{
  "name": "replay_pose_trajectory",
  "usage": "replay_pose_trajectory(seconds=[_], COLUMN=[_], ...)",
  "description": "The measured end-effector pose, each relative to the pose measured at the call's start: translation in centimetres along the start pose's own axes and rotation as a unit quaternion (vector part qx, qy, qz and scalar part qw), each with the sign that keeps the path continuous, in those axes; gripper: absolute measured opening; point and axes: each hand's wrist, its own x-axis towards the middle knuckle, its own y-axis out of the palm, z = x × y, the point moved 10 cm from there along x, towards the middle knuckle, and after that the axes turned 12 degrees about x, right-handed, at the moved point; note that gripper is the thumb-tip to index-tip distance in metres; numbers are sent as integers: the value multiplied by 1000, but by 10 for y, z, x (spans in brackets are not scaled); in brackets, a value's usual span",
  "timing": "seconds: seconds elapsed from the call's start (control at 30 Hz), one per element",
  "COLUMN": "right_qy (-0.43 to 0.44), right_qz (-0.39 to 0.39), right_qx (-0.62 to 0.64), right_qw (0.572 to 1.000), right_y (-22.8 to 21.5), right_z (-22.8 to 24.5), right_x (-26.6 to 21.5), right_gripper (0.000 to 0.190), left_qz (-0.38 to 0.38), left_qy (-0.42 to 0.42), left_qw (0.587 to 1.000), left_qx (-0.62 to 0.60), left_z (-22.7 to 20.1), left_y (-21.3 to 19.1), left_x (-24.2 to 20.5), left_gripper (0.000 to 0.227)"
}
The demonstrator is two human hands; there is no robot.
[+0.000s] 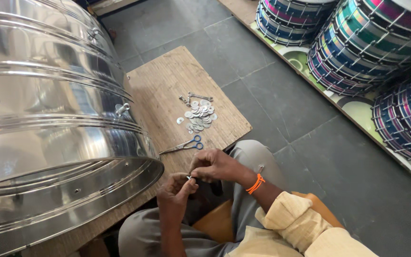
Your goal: The person assembles a large metallic drum by inserting bolts and washers into pre-drilled holes along the drum's rim. They use a wrench to tighten the bolts and occasionally use pliers to adjust components. The task involves repetitive insertion and tightening of hardware to secure the drum's structure.
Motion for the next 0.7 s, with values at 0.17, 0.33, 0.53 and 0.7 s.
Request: replay_pose_trajectory(seconds=[0.17, 0.33, 0.53, 0.7], right_qy=[-220, 55, -158, 52], right_qz=[89, -16, 100, 35], right_qx=[-20, -13, 40, 19], right_qw=[971, 998, 981, 998], right_y=[13, -1, 13, 2], right_z=[40, -3, 15, -6], right_x=[-8, 3, -1, 1], right_gripper=[12, 10, 14, 11], left_qz=[25, 14, 63, 50], left_qy=[-21, -8, -60, -29], left_qw=[993, 1000, 981, 991], left_qx=[-114, -20, -175, -120], left_z=[1, -2, 6, -2], left_y=[6, 5, 12, 10], left_x=[2, -1, 0, -1], left_gripper=[13, 15, 15, 15])
